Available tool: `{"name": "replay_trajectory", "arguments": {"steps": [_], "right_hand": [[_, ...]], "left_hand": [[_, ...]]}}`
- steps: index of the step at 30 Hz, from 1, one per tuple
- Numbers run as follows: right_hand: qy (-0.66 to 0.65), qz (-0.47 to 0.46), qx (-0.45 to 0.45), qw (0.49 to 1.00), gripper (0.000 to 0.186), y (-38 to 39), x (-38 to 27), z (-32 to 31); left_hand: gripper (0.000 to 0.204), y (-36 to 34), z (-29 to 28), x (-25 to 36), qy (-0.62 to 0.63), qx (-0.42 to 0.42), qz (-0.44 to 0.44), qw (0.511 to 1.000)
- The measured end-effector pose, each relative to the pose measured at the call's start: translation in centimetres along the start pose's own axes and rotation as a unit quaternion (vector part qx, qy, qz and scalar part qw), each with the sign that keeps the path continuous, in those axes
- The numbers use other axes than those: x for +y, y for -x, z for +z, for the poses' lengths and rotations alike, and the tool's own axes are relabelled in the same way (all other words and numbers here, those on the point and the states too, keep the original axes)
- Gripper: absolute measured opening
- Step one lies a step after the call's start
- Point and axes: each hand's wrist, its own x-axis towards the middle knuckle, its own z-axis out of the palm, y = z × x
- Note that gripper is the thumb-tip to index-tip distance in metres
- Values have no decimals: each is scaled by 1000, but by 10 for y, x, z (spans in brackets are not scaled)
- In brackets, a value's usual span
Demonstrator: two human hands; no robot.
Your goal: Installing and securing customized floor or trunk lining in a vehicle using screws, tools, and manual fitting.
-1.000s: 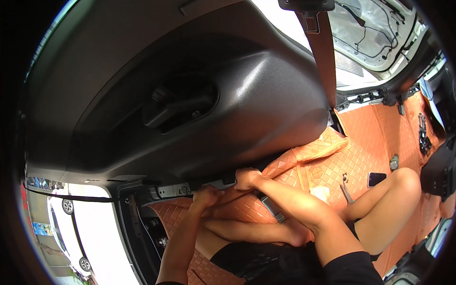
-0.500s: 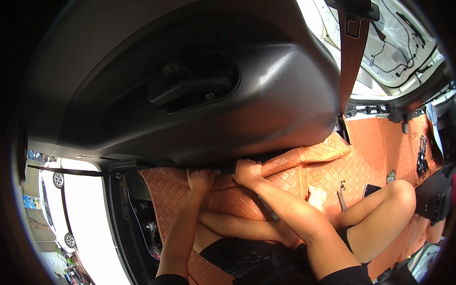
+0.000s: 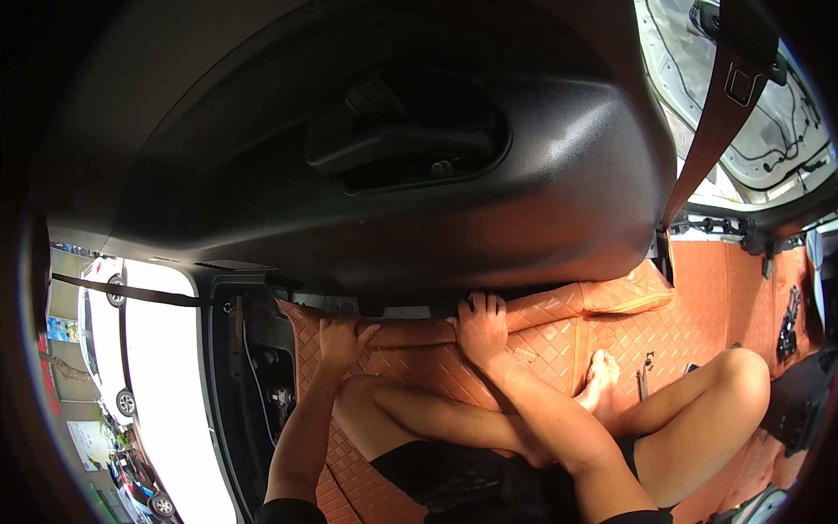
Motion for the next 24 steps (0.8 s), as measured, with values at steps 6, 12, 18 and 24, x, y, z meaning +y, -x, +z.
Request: {"name": "replay_trajectory", "arguments": {"steps": [6,12,18,24], "right_hand": [[0,-31,-12,999,33,-1,-1,0],[-55,-93,-77,991,19,-10,-45,10],[-25,-226,-109,968,33,-7,-104,45],[3,-244,-127,961,40,-10,-99,57]], "left_hand": [[53,5,22,-9,118,113,-25,986],[55,-1,40,-19,112,145,2,983],[46,-10,46,-24,164,207,-35,964],[29,-13,46,-30,175,235,-6,956]]}}
